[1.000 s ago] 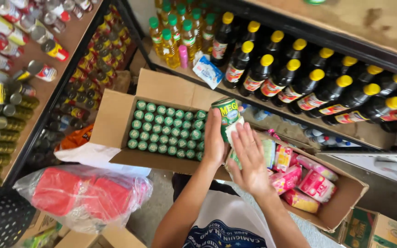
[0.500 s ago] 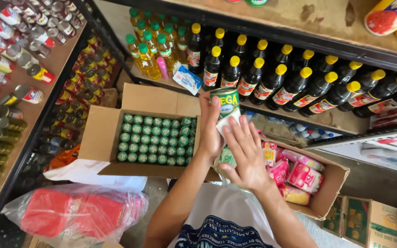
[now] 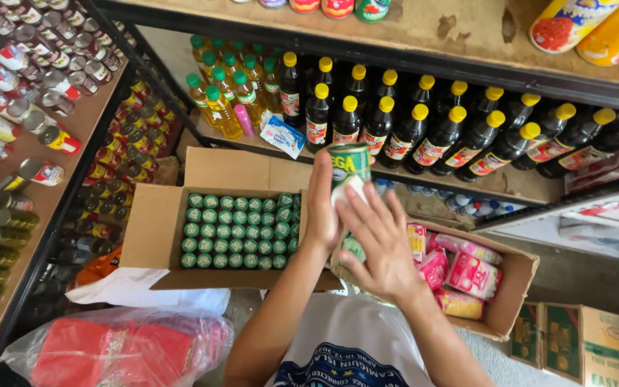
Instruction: The recorder is cleaning canned goods with a white cloth before placing them back on the shelf or into a box.
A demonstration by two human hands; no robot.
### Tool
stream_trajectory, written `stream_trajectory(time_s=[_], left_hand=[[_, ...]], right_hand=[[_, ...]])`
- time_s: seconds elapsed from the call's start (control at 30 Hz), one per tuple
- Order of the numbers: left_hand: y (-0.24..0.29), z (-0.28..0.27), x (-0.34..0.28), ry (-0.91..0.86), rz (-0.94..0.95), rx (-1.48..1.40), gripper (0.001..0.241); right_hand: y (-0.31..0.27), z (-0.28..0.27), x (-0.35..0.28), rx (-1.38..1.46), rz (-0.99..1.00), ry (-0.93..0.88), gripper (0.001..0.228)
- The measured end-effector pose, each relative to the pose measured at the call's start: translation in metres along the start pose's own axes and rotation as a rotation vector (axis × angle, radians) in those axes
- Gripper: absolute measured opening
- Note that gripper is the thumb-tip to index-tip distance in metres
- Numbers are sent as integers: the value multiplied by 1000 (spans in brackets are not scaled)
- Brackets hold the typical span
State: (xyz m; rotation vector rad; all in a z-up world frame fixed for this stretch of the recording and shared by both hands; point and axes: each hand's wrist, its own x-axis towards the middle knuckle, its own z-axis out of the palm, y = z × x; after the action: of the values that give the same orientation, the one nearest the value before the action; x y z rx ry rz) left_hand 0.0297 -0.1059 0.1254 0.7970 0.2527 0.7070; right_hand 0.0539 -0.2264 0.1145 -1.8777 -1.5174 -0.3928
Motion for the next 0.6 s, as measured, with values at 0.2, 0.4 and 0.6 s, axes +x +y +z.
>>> stream_trajectory(time_s=[0.2,0.4,0.6], left_hand=[[-7,9,-11,-104,43,280,43],[4,-5,4,22,0,126,46],[5,14,-20,-59,17,203,39]], right_hand=[[-4,-20,39,137,179,137,74],[-5,15,-17,49,43,39,79],[-2,-13,31,161,143,143,74]])
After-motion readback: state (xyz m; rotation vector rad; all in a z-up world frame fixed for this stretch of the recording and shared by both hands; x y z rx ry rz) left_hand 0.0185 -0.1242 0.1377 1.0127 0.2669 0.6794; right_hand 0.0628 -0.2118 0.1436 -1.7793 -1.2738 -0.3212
